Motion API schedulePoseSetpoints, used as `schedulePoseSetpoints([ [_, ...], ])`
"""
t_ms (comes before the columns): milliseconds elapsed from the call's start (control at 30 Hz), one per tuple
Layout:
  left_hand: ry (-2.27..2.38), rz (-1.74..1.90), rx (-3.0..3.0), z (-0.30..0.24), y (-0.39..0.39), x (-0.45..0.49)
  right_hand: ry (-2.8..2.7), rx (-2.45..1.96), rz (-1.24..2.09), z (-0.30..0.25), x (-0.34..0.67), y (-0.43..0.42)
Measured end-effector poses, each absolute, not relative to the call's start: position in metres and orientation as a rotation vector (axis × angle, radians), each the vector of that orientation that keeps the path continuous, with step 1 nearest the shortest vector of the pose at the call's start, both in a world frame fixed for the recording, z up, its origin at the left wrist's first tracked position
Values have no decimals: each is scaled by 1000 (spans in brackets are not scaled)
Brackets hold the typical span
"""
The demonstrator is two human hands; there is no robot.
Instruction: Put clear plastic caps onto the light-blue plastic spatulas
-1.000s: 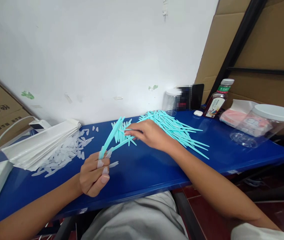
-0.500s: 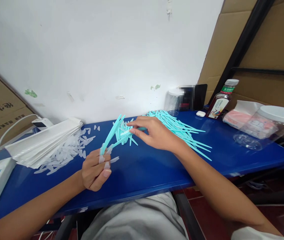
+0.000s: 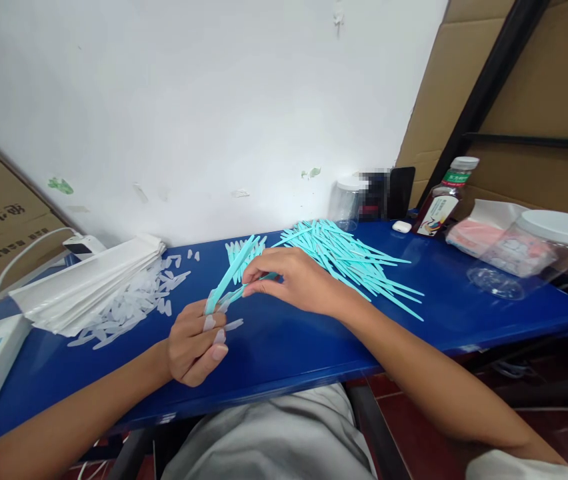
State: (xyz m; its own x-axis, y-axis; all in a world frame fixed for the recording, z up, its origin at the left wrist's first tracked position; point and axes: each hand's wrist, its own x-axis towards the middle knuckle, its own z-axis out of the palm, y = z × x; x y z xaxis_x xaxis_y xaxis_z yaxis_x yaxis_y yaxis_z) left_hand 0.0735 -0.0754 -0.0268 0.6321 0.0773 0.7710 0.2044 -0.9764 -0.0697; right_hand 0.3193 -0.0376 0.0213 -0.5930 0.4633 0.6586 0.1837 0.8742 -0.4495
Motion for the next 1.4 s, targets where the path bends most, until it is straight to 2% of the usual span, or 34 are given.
schedulePoseSetpoints([
  [1067,-153,-1221,-2768,-29,-78,78,-2332,-357,578,10,306,-53],
  [1267,-205,-1252,-2678,-26,-74,77,-2095,-459,325,26,322,-41],
  [1400,-281,-1278,-2577,-24,-68,71,-1931,-987,24,37,368,-9],
])
